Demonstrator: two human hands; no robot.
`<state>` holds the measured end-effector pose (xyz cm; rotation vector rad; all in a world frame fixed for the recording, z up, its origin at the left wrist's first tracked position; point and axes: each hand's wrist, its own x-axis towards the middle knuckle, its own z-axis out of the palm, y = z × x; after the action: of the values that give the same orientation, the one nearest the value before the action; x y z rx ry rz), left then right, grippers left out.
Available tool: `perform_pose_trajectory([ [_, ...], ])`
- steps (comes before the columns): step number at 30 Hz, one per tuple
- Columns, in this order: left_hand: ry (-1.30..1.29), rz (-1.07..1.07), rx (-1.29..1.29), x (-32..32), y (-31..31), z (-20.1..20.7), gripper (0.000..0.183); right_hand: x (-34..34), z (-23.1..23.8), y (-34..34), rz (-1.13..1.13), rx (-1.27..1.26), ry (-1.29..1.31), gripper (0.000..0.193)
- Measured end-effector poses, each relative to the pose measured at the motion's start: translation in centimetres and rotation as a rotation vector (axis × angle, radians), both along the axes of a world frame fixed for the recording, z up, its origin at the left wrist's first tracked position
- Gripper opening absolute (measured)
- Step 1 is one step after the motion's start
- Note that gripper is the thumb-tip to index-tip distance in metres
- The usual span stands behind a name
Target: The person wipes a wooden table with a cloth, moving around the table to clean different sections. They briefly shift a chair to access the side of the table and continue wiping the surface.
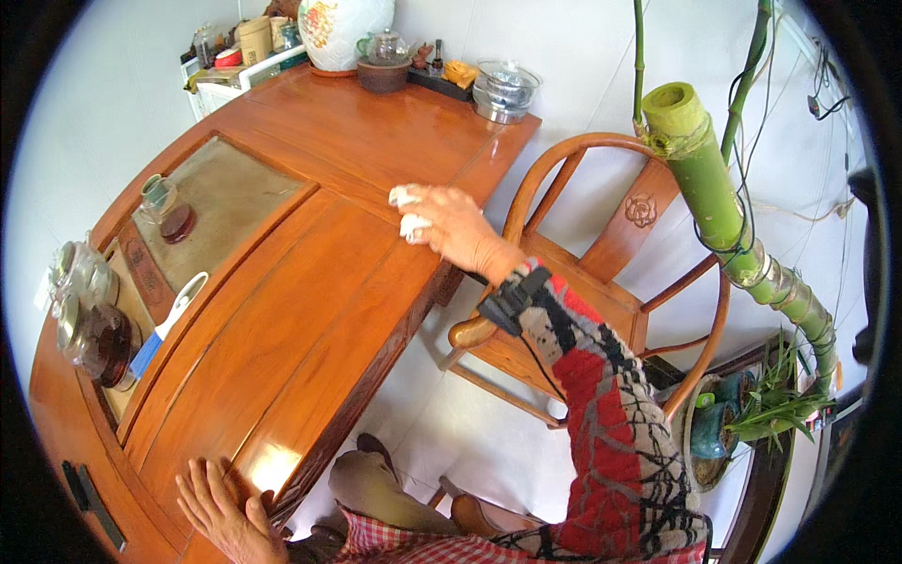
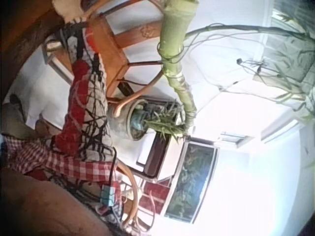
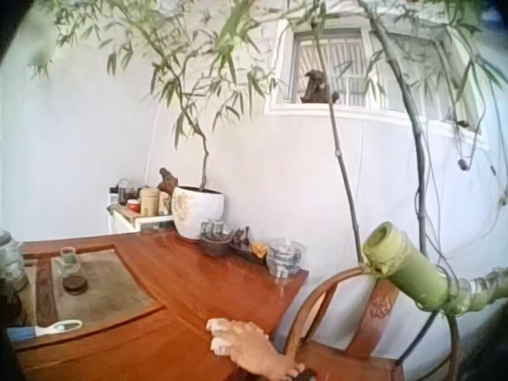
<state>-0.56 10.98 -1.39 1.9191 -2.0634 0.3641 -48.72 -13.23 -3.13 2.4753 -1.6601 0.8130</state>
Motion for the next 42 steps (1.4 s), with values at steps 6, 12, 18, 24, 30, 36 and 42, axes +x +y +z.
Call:
perform_pose_trajectory([
  [6,-0.013,0.014,0.010,-0.5,-0.6,0.0,0.068,-7.3,-0.7,-4.9,-0.253,0.044,0.014,0.046],
  [12,-0.025,0.022,0.041,-0.7,-0.7,0.3,0.070,-12.8,-1.7,-8.4,-0.534,0.032,-0.001,0.045],
  [18,-0.033,0.010,0.063,-0.6,-0.9,0.2,0.071,-17.9,-2.5,-10.3,-0.696,-0.057,0.176,0.042],
  [24,-0.038,0.018,0.071,-0.4,-1.0,0.1,0.070,-19.0,-1.8,-12.4,-0.906,-0.017,0.018,0.038],
  [30,-0.066,0.036,0.060,-0.3,-0.7,-0.3,0.066,-20.3,-1.3,-13.1,-0.844,0.072,0.009,0.036],
  [36,-0.072,0.022,0.069,-0.3,-0.7,-0.1,0.063,-18.6,-1.4,-13.3,-0.352,-0.011,-0.068,0.042],
  [42,-0.079,0.034,0.076,-0.4,-0.7,0.1,0.063,-12.1,-1.4,-13.6,-0.170,0.051,-0.017,0.039],
])
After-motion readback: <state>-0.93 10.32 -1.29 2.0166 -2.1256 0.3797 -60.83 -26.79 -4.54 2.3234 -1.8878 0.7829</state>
